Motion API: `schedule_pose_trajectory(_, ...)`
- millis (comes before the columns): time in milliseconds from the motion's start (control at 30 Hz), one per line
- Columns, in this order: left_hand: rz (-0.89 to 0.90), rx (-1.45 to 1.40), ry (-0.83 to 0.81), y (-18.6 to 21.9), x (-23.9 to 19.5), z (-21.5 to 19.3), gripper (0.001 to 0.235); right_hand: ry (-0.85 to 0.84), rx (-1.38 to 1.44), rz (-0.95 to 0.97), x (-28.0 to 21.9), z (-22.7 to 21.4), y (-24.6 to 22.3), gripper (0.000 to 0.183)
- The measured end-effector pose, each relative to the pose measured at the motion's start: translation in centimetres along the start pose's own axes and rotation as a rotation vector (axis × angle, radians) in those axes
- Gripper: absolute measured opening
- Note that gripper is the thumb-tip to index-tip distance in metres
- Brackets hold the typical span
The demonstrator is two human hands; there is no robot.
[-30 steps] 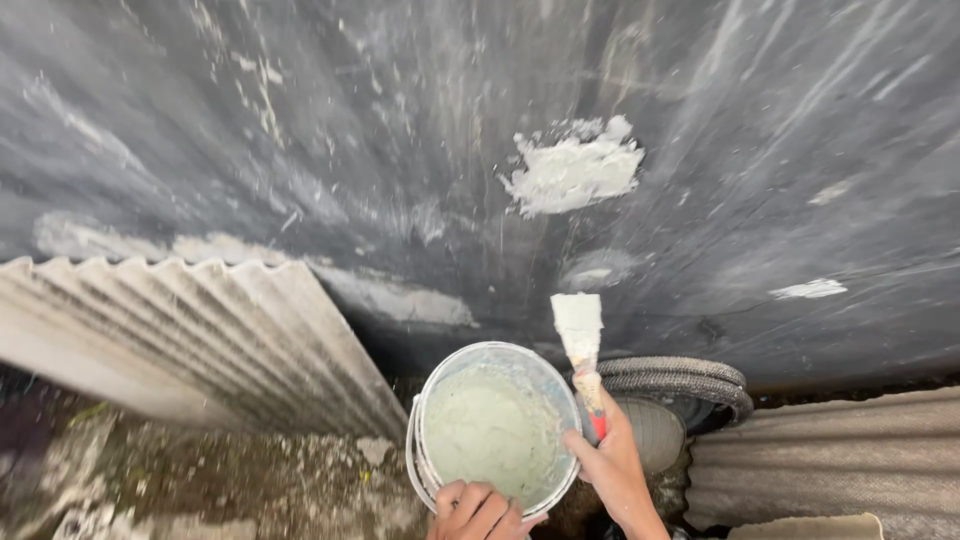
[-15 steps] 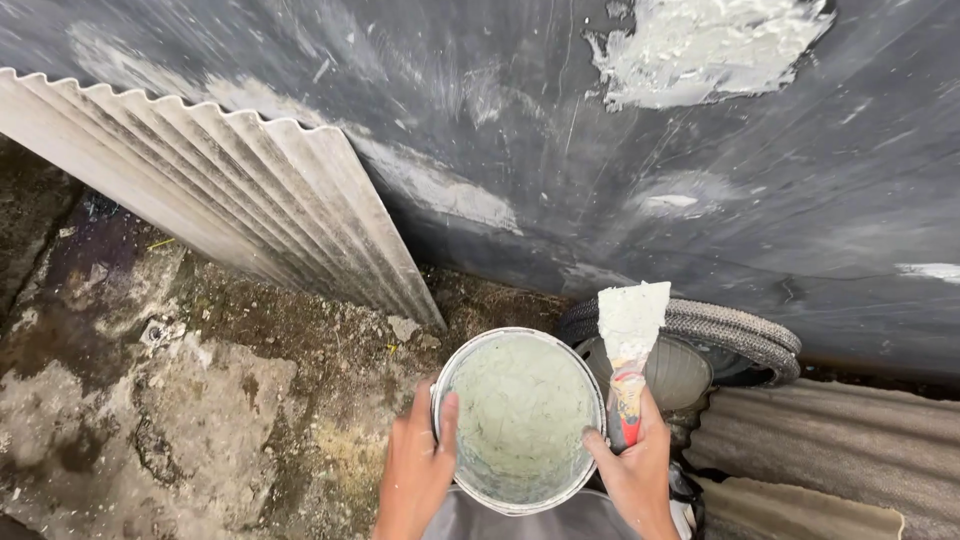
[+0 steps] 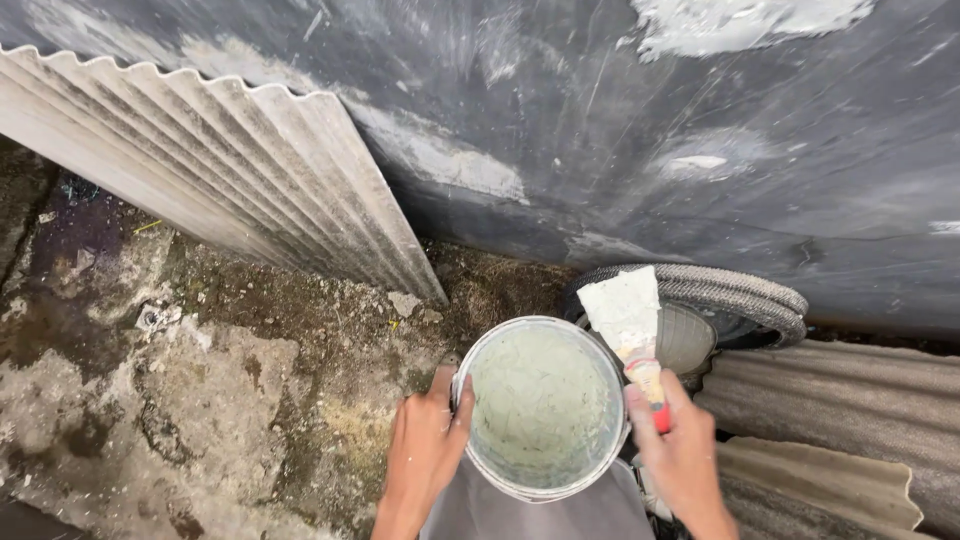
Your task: The person scoops plaster from a bucket with a putty knife and applies it to holes on a wall.
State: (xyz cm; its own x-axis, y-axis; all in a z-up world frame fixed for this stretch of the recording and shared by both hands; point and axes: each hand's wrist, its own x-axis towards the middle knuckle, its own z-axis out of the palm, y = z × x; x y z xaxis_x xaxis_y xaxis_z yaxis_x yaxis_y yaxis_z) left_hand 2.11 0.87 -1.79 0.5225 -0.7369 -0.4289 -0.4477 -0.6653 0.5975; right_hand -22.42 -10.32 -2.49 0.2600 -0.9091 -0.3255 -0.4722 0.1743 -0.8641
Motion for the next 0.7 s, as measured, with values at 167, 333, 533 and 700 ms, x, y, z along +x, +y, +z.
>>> schedule_pose_trajectory(167, 0.063, 0.033, -0.029, -0.5, 0.2, -1.0, 0.022, 0.1, -0.433, -0.105, -1.6, -2.2, -4.6, 0.025)
schedule_pose_trajectory(333, 0.177, -0.042, -0.05, -1.8, 1.1, -2.0, 0.018, -0.412, -0.832, 0.101, -2.4, -2.0, -8.5, 0.037)
schedule_pose_trajectory(533, 0.233, -0.088, -0.056, -2.4, 2.5, -4.1, 0.019, -0.417, -1.133, -0.416, -1.9, 4.2, -8.4, 0.037)
schedule_pose_trajectory(700, 0.243, -0.117, -0.077, -3.1, 3.7, -4.6, 0.018, -0.393, -1.122, -0.411, 0.4, 9.2, -5.8, 0.034)
